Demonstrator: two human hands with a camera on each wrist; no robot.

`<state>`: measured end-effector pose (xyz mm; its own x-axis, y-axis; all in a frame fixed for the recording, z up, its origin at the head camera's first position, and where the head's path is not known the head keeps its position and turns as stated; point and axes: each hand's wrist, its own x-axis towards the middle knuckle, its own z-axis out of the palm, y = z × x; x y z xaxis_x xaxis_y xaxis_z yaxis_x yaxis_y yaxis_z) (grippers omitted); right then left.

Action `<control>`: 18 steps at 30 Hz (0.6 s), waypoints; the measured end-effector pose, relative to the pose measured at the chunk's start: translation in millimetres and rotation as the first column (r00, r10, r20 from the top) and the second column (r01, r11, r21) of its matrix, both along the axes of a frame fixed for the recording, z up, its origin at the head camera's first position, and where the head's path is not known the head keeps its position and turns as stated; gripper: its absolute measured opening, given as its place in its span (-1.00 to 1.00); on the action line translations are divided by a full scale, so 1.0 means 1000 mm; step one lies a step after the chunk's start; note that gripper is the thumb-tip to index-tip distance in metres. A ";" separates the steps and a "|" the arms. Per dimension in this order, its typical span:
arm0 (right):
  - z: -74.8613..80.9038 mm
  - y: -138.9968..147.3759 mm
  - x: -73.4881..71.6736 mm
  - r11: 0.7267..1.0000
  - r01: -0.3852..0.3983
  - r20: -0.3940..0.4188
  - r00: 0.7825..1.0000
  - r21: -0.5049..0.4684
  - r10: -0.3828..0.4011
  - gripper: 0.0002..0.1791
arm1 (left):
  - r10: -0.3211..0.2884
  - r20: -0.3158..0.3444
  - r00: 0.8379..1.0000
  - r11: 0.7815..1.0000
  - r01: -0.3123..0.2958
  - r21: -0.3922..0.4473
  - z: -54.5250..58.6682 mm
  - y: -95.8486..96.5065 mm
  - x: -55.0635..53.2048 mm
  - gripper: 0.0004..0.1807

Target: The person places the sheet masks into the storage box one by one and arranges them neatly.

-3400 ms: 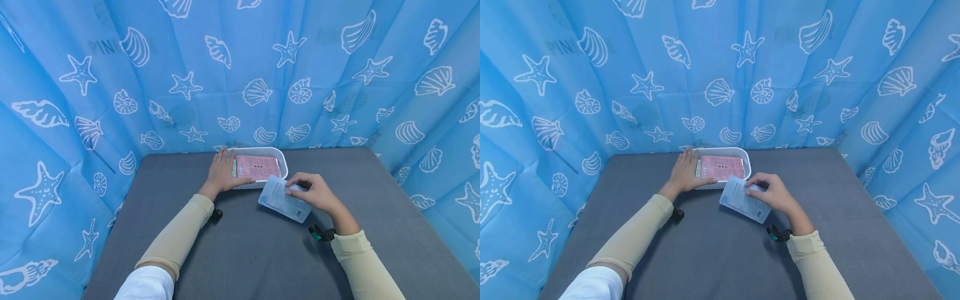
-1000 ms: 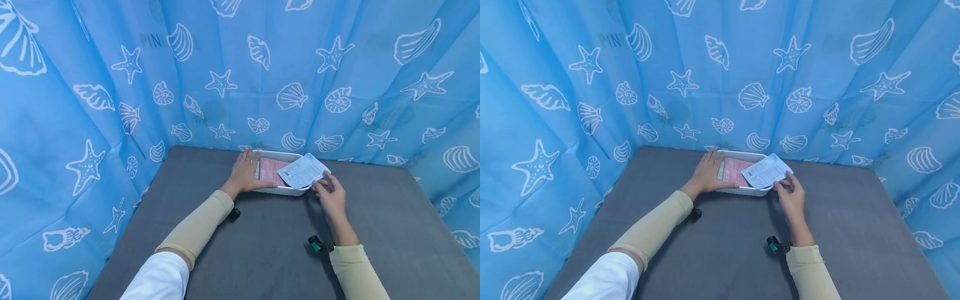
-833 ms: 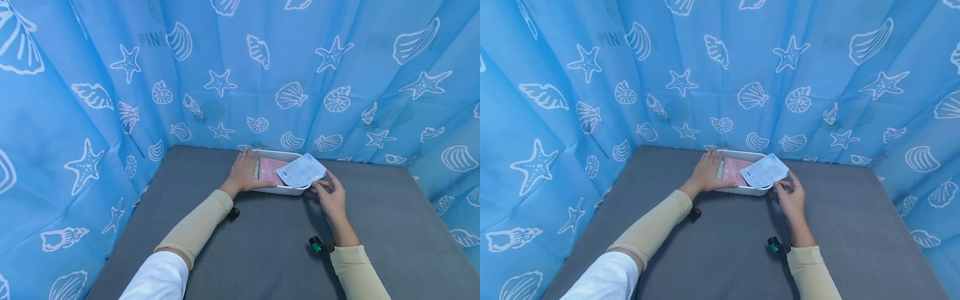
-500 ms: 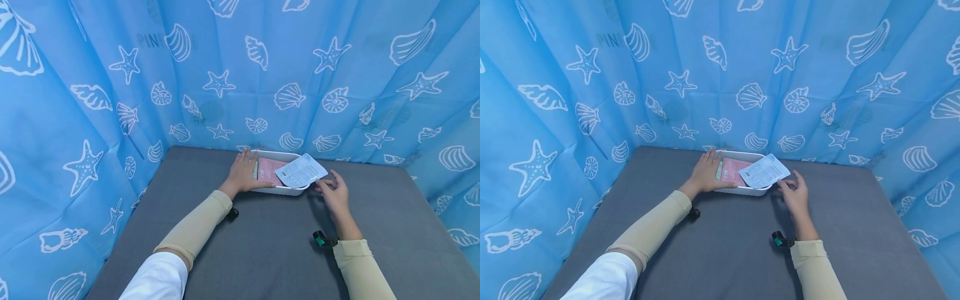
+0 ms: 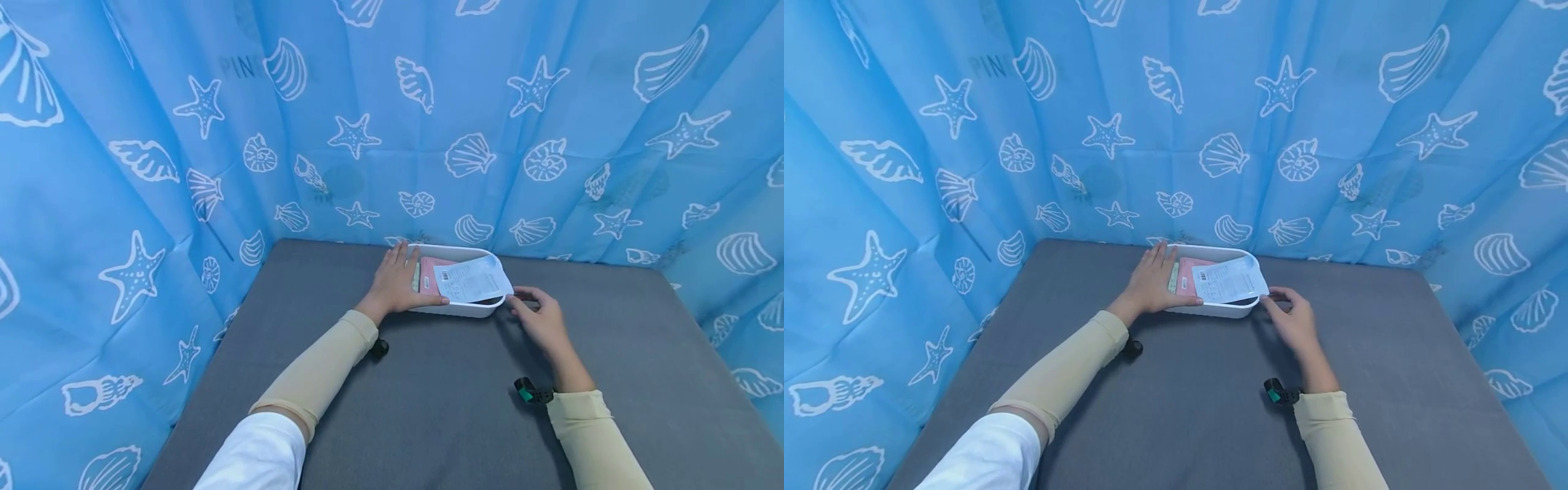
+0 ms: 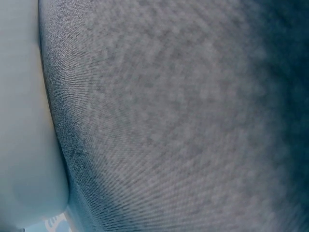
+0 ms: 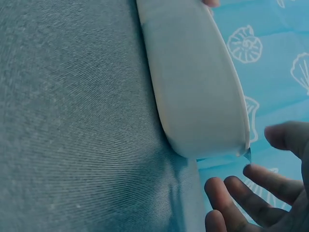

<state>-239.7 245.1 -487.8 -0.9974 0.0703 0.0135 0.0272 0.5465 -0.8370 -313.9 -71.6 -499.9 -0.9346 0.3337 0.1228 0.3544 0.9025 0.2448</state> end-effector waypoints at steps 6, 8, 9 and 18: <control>-0.002 -0.003 0.003 0.987 -0.076 -0.052 0.995 0.144 0.084 -0.40 | 0.005 0.007 1.000 1.000 -0.005 -0.012 -0.002 0.000 0.000 0.56; -0.001 -0.004 0.004 0.977 -0.088 -0.072 0.992 0.193 0.103 -0.40 | 0.005 0.008 1.000 1.000 -0.005 -0.013 -0.002 0.001 0.001 0.56; -0.001 -0.005 0.005 0.971 -0.096 -0.082 0.990 0.221 0.116 -0.39 | 0.005 0.004 1.000 1.000 -0.005 -0.015 -0.001 0.000 0.001 0.56; 0.008 -0.010 0.016 0.912 -0.103 -0.113 0.981 0.397 0.160 -0.39 | 0.004 -0.003 1.000 1.000 -0.004 -0.008 0.002 0.001 0.000 0.56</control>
